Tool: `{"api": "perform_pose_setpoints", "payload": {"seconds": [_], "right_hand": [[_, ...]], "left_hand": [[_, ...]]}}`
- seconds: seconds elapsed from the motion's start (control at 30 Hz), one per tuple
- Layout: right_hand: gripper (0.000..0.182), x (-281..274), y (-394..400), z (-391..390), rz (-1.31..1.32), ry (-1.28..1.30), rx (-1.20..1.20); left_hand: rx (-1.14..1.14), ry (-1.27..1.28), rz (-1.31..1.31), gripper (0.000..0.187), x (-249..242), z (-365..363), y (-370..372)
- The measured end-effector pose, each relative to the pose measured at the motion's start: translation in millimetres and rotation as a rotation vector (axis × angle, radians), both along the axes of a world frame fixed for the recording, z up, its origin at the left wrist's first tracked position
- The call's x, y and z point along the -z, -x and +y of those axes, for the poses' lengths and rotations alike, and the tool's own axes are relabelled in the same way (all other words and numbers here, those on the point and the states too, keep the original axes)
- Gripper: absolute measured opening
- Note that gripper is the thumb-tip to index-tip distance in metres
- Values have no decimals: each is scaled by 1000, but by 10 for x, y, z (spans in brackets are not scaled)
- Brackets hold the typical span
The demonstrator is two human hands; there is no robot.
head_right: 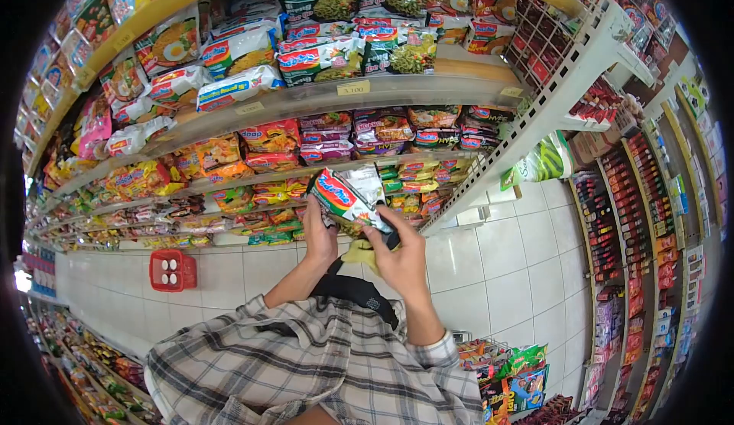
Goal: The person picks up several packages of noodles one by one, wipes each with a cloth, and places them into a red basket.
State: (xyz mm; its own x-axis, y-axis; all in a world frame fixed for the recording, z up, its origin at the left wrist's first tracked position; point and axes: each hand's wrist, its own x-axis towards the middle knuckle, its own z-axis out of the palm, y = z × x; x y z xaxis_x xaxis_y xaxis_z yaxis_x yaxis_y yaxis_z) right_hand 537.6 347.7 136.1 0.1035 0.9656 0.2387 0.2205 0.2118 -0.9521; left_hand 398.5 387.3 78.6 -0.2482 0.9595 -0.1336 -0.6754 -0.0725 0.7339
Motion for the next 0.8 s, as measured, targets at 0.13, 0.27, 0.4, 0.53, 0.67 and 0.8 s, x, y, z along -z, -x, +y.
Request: {"api": "perform_pose_setpoints", "payload": {"seconds": [0.13,0.27,0.4,0.53,0.67,0.8], "right_hand": [[34,-442,-40,245,35,-150,-52],[39,-1097,-363,734,-123,-417,44],[38,-2004,-175,1287,-246,-527,-70],[35,-2321,-17,2021,-469,-449,-275],[43,-2300,246,2467,-559,-285,-271],[68,-2322,322,2727,-422,-119,-251]], "left_hand": [[-22,-190,-48,34,-173,117,105],[70,-145,62,22,-326,170,444],[60,-71,143,41,-175,146,638],[58,-148,9,75,-226,34,731],[125,-23,-51,66,-199,-6,929],[225,21,-259,46,-310,3,1051]]}}
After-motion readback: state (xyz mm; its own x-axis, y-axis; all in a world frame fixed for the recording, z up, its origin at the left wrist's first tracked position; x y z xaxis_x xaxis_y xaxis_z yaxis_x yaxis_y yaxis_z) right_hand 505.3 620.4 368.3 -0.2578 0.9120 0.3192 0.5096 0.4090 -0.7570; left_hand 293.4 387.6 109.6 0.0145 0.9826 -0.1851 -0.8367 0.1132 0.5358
